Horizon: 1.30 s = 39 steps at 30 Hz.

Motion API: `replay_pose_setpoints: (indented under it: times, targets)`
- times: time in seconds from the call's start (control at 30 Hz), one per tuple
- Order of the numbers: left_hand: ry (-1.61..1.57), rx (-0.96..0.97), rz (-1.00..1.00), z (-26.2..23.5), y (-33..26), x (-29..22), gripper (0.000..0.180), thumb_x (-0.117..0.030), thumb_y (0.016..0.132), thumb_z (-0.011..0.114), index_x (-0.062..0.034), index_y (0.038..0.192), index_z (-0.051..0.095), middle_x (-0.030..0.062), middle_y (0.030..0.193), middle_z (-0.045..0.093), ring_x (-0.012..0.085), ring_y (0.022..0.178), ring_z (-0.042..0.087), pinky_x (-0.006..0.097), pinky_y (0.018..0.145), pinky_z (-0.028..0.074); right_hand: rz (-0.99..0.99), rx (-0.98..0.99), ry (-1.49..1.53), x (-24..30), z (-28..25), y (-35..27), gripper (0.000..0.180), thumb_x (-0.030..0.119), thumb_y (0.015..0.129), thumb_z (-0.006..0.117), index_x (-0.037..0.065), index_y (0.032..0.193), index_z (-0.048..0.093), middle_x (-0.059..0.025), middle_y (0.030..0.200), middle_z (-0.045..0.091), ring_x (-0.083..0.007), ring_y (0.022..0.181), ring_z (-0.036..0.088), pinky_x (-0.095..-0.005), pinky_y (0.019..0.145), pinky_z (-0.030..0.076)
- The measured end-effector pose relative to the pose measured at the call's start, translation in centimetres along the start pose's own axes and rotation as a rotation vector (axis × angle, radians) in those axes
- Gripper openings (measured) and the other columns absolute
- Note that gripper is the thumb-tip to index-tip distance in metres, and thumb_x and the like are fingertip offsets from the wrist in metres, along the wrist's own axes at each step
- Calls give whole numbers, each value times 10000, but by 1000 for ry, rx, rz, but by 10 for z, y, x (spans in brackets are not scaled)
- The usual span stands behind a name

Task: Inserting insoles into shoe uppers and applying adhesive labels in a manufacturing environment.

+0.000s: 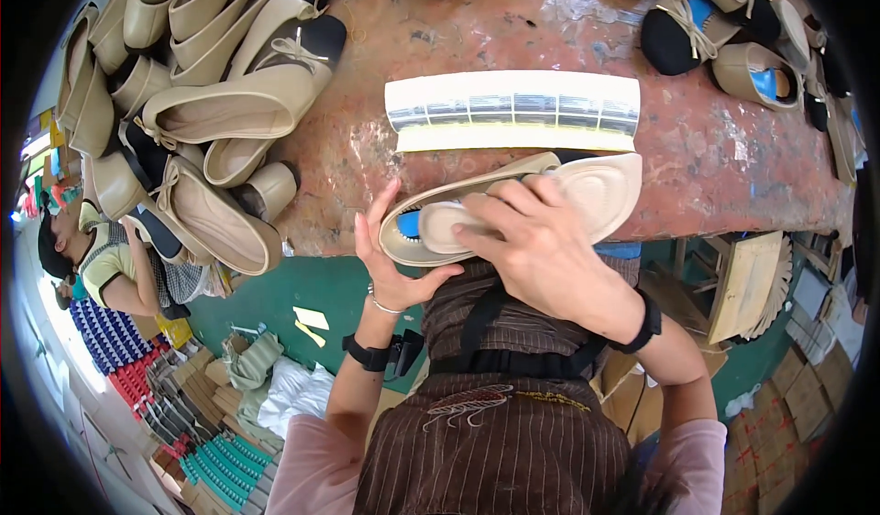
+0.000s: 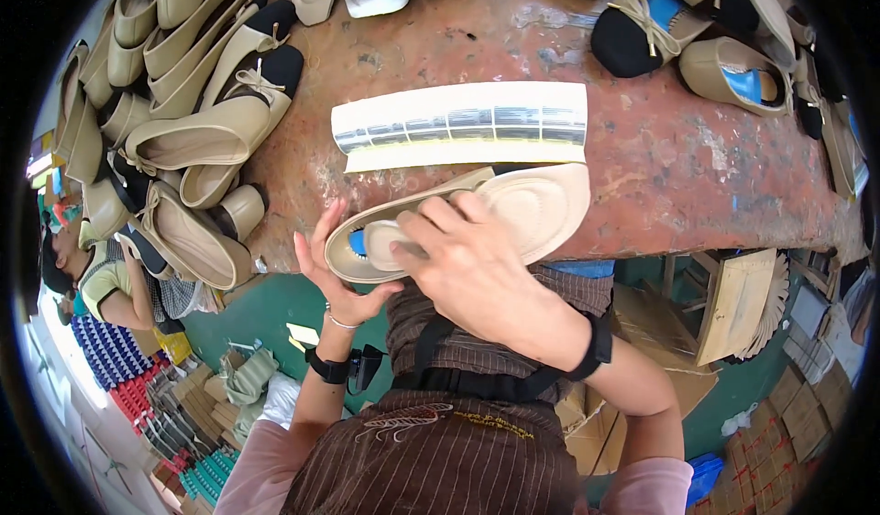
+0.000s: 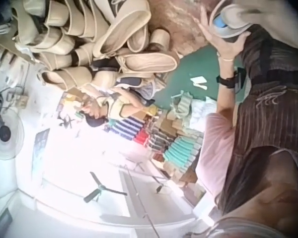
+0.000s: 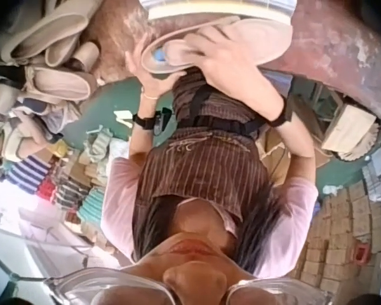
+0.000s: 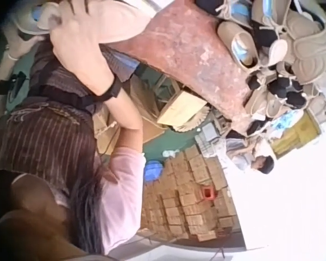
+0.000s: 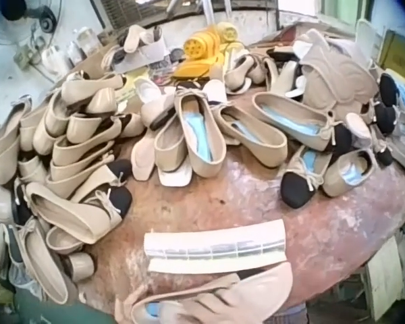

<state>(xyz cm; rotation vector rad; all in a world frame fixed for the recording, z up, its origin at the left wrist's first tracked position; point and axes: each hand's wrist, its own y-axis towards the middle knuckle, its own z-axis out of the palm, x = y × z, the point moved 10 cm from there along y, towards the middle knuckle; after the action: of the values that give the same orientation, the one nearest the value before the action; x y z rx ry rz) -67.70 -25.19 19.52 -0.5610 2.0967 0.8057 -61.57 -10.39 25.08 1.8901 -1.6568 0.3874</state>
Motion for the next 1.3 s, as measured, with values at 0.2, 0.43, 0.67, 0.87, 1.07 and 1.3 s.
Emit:
replay_pose_setpoints:
  times: [0.2,0.43,0.67,0.87,1.07,1.3]
  targets:
    - [3,17,2,-1,-3,1,1388,-337,673,944,-201,1579,-98,339,1510,312,420,1317,482,507,1052,461,32,15,136,7,40,13,277,201,699,709,96,951,753,-32,994,626,-198,995,568,-341,858,440]
    - [-40,-5,24,-2,-6,6,1401,-357,661,949,-193,1581,-94,332,1506,330,443,1352,444,544,1101,395,65,49,149,4,51,19,286,141,676,725,72,952,748,-58,1009,617,-239,1005,580,-370,865,471]
    - [-115,14,-11,-2,-11,17,1410,-413,641,947,-161,1590,-65,304,1506,361,453,1365,430,559,1147,320,83,154,119,12,64,20,359,123,711,695,3,1049,716,-118,1108,618,-278,1101,591,-392,968,483]
    - [-220,-9,-62,-9,1,18,999,-612,779,763,-76,1520,362,312,1488,399,467,1354,442,527,1096,385,-224,266,220,30,90,19,528,102,792,628,-9,1308,608,-151,1386,576,-282,1363,491,-379,1160,380]
    - [-61,-23,-95,-9,1,21,393,-283,937,574,-9,1218,556,320,1392,501,459,1261,526,502,1053,421,-31,364,60,31,97,23,311,110,842,585,17,1101,728,-125,1318,642,-229,1315,543,-392,1187,348]
    - [35,-126,-106,-9,4,9,209,-222,956,456,-29,1036,465,308,1341,537,409,1207,546,473,1045,406,48,203,-211,23,69,-4,248,134,820,581,31,946,768,-127,1157,723,-234,1175,650,-412,1187,330]
